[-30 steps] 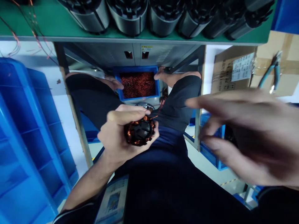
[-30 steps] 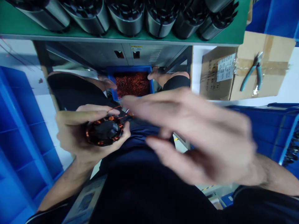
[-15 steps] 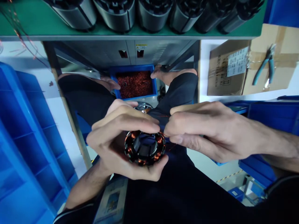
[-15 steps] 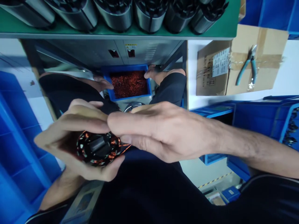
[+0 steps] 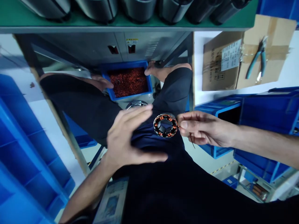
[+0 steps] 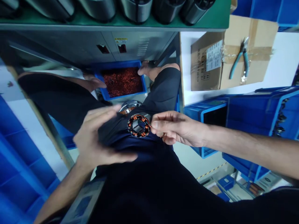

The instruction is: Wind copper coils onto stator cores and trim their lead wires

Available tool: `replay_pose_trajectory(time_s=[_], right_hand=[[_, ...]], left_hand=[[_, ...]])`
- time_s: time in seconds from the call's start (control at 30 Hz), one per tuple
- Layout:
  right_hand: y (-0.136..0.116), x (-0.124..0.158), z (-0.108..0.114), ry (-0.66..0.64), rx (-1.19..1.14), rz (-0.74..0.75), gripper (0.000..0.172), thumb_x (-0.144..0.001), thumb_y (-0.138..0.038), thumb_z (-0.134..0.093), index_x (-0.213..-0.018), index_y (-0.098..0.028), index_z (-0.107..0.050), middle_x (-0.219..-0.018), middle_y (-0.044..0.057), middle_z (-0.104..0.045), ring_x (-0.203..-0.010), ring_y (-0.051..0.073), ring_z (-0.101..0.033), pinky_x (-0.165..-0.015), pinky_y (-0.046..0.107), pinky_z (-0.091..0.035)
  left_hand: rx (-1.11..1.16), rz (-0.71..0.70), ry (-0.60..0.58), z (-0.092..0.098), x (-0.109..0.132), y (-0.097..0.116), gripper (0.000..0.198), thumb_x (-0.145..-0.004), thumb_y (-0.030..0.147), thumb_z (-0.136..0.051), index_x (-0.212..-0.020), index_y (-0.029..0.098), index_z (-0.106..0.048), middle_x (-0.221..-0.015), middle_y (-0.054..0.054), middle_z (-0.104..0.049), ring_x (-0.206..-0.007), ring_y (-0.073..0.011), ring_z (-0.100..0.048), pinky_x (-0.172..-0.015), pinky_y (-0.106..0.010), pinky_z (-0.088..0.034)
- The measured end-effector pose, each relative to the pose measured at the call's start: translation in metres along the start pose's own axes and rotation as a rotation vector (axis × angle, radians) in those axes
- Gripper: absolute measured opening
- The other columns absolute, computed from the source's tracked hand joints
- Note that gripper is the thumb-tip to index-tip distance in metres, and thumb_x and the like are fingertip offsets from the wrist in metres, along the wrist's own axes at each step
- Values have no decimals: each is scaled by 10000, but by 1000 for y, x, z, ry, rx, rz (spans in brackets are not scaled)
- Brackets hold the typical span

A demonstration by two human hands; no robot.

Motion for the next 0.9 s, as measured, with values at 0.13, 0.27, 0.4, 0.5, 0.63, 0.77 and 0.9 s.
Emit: replay_pose_trajectory(time_s=[0.13,0.27,0.4,0.5,0.63,0.77,0.9], right_hand=[[-34,13,-10,-89,458,244,409,-1189,-565,-664,-955,-231,-677,-757,-44,-612,-545,88,-497,-539,243,-493],[-67,24,0,-49,958,476,328,-1185,-422,-698,-892,-281,-743,-751,-18,-633,-744,157,-626,-737,287,-593],[-85,39,17,89,1312,740,318,-1176,-562,-690,-1065,-310,-849,-841,-24,-649,-862,166,-643,-893,334,-615],[-88,40,26,146,1065,647,438,-1110,-676,-758,-1264,-280,-865,-1031,15,-758,-965,174,-720,-895,321,-626],[-58,17,18,-194,685,208,411,-1087,-650,-808,-1095,-244,-873,-909,10,-779,-812,147,-737,-764,278,-635],[-36,-3,6,-244,633,154,539,-1137,-705,-693,-971,-201,-786,-775,-23,-677,-651,111,-610,-635,249,-552],[-60,1,-4,-117,999,480,427,-1172,-475,-708,-811,-249,-680,-701,-47,-533,-624,125,-455,-637,286,-485]], left_hand=[[74,-164,-176,-19,-43,7,522,-850,629,-1027,-1251,349,-845,-1252,-36,-911,-1254,-345,-871,-1208,-590,-685],[498,232,-651,-43,-48,13,441,-1169,594,-617,-978,287,-869,-854,-19,-870,-711,-233,-847,-739,-396,-745],[203,219,-446,-18,-52,22,314,-976,565,-929,-1130,297,-874,-1022,-22,-907,-877,-280,-896,-813,-424,-778],[-21,12,-282,5,-72,37,308,-889,479,-1022,-1149,374,-894,-1174,20,-919,-1104,-341,-911,-1160,-615,-735],[-25,-151,-402,10,-103,58,151,-879,333,-1002,-943,397,-882,-1039,77,-907,-985,-335,-923,-996,-615,-799],[-30,-157,-524,7,-99,57,235,-852,293,-1011,-1005,424,-892,-1066,81,-902,-976,-323,-923,-904,-531,-811],[102,54,-497,5,-71,33,238,-907,363,-978,-1128,355,-888,-897,38,-869,-788,-274,-885,-856,-446,-789]])
Point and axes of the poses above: each hand's wrist, its own x-axis away from the middle knuckle, its own z-axis out of the back of the hand, y = z × x, the point moved 3 cm from there along -x, towards the middle knuckle
